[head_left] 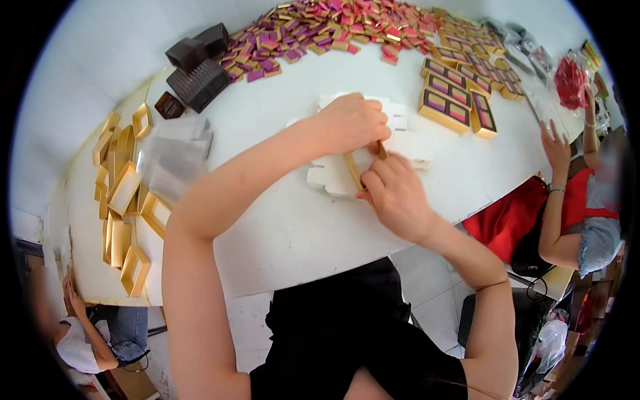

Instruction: The person assembles cosmetic compacts by placing dark brown plastic inserts into gold-colored rectangular trays. They then place small pink and purple rectangular inserts into the compartments of the dark brown inserts. The person also folds white cardboard boxes and places the assembled compacts inside them.

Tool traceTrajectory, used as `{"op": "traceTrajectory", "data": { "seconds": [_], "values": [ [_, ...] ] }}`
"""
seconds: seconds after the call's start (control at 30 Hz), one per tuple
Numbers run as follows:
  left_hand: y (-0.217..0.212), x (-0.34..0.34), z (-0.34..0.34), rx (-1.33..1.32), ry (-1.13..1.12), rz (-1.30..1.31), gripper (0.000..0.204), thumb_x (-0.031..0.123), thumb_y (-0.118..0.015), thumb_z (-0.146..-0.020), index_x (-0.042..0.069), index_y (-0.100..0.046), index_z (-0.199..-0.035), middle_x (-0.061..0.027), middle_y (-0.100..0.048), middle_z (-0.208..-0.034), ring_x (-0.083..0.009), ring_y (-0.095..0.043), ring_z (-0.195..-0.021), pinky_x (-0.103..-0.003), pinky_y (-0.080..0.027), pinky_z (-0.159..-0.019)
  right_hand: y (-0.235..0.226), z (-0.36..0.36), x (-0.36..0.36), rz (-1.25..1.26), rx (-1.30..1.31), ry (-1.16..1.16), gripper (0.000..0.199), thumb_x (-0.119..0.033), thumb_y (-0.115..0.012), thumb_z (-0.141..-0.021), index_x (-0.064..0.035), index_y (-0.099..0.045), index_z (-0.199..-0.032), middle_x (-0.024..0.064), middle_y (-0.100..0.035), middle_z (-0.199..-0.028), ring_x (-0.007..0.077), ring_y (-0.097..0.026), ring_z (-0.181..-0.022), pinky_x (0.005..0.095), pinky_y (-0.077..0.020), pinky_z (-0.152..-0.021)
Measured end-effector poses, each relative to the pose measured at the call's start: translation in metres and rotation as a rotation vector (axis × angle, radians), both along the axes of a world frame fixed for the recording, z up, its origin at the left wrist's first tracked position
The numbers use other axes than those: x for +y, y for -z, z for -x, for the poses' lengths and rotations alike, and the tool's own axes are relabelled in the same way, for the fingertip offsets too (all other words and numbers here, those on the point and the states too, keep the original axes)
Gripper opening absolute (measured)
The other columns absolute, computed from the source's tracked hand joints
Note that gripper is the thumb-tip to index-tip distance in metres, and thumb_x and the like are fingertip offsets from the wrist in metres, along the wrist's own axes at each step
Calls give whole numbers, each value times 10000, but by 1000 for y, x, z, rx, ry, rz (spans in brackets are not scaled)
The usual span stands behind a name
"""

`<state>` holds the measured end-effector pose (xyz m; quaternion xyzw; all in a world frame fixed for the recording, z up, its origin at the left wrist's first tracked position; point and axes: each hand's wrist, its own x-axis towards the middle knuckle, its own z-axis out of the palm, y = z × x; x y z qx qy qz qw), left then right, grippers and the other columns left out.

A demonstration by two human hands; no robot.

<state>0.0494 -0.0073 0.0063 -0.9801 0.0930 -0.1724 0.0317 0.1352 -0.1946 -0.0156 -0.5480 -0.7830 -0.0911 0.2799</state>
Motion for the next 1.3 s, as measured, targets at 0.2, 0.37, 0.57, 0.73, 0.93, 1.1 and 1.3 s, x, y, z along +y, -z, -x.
{"op": "traceTrajectory", "data": {
  "seconds": [0.2, 0.37, 0.57, 0.73, 0.93, 1.1, 1.3],
  "values": [
    [-26, -7, 8, 163, -72, -81, 143, 230, -750, -760, 151, -645, -705, 30, -589, -718, -169, -616, -797, -342, -495, -682, -31, -18, -1, 180, 54, -141, 156, -84, -728, -787, -64, -578, -825, 66, -558, -835, 258, -569, -889, 515, -396, -970],
    [-25, -14, 35, 112, -211, 2, 111, 206, -723, -818, 124, -649, -806, -12, -613, -747, -203, -644, -796, -370, -520, -641, -26, -28, -5, 161, 39, -131, 176, -82, -741, -752, -63, -580, -820, 66, -571, -863, 265, -567, -908, 453, -421, -932],
    [-8, -9, 42, 96, -183, 179, 96, 182, -695, -860, 110, -645, -899, -39, -632, -827, -256, -650, -807, -373, -522, -640, -24, -42, 13, 310, 38, -343, 159, -58, -722, -744, -31, -578, -807, 91, -580, -880, 316, -552, -888, 446, -447, -900],
    [-11, -13, 52, 79, -282, 255, 110, 161, -680, -877, 98, -640, -957, -59, -654, -866, -280, -650, -801, -391, -523, -654, -38, -42, 8, 106, 216, -235, 277, 21, -767, -701, -38, -648, -944, 120, -604, -1171, 300, -583, -1025, 407, -500, -858],
    [-42, -36, 62, 180, -356, 267, 295, 107, -663, -890, 110, -640, -1184, -111, -686, -968, -302, -669, -858, -368, -543, -691, -33, -67, 9, 428, 674, -200, 385, 23, -777, -736, -65, -669, -1095, 83, -607, -1203, 234, -567, -1123, 323, -491, -928],
    [-47, -25, 85, 109, -30, 1009, 448, -61, -594, -858, 130, -661, -1257, -117, -679, -1236, -253, -698, -1026, -327, -584, -748, -24, -120, 28, 649, 783, -409, 408, -32, -775, -763, -73, -670, -1155, 62, -598, -1263, 208, -545, -1193, 326, -431, -1040],
    [-36, -37, 96, 14, 113, 542, 335, -124, -623, -748, 79, -759, -977, -78, -639, -1324, -208, -682, -991, -273, -574, -726, -32, -123, 45, 624, 454, -515, 165, -40, -680, -862, -70, -658, -1023, 121, -482, -1502, 291, -421, -1391, 389, -395, -1106]
  ]
}}
